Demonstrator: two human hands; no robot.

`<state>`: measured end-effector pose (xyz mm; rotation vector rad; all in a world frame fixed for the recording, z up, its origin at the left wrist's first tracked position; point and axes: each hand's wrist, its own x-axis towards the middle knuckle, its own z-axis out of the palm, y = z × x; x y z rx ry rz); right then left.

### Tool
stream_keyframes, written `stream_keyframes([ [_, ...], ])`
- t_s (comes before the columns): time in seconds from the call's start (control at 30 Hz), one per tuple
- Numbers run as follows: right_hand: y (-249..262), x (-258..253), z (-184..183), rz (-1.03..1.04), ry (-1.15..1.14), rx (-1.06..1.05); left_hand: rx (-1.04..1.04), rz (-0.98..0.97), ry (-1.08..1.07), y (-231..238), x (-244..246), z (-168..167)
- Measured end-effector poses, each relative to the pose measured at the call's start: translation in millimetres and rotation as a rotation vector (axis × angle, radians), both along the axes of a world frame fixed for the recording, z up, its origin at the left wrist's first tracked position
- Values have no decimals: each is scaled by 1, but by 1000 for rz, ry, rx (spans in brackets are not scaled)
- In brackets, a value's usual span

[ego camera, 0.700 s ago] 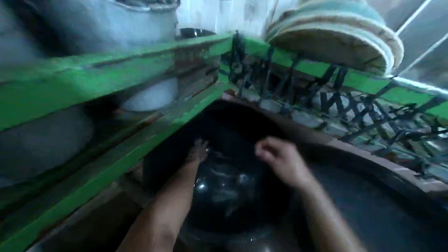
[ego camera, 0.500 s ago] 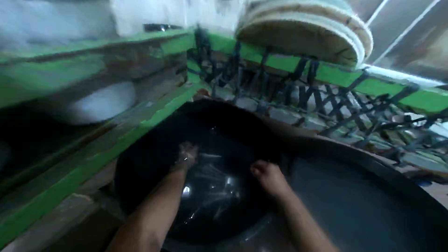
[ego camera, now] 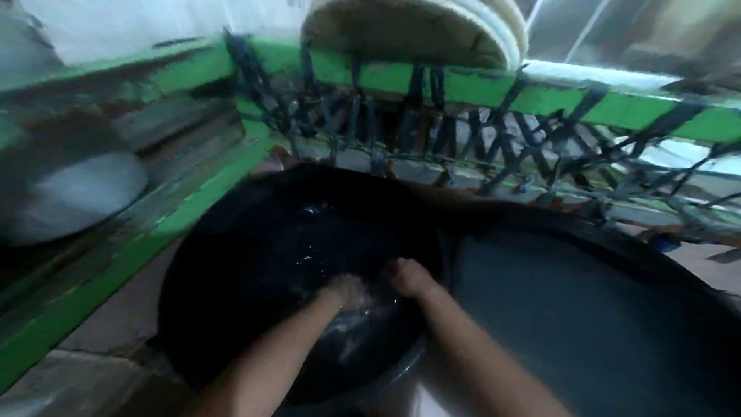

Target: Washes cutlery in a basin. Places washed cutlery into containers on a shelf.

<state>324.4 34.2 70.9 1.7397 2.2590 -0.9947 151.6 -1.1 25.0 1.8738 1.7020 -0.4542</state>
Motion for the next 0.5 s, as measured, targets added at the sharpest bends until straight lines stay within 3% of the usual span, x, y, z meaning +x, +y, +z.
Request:
stream_keyframes([
  [0.13,-1,0,2,16,12,-18,-147,31,15,-22,20,9],
  [0.23,-1,0,1,34,11,-29,-141,29,-38,-43,24,4],
  [0.3,0,0,-1,27,12,-16,-145,4,-59,-43,25,-9],
  [0.37,-1,0,-2,14,27,-25,-235,52,-66,-43,31,8],
  [0.5,-1,-1,-3,1,4,-30,-222,87,-153,-46,23,5],
])
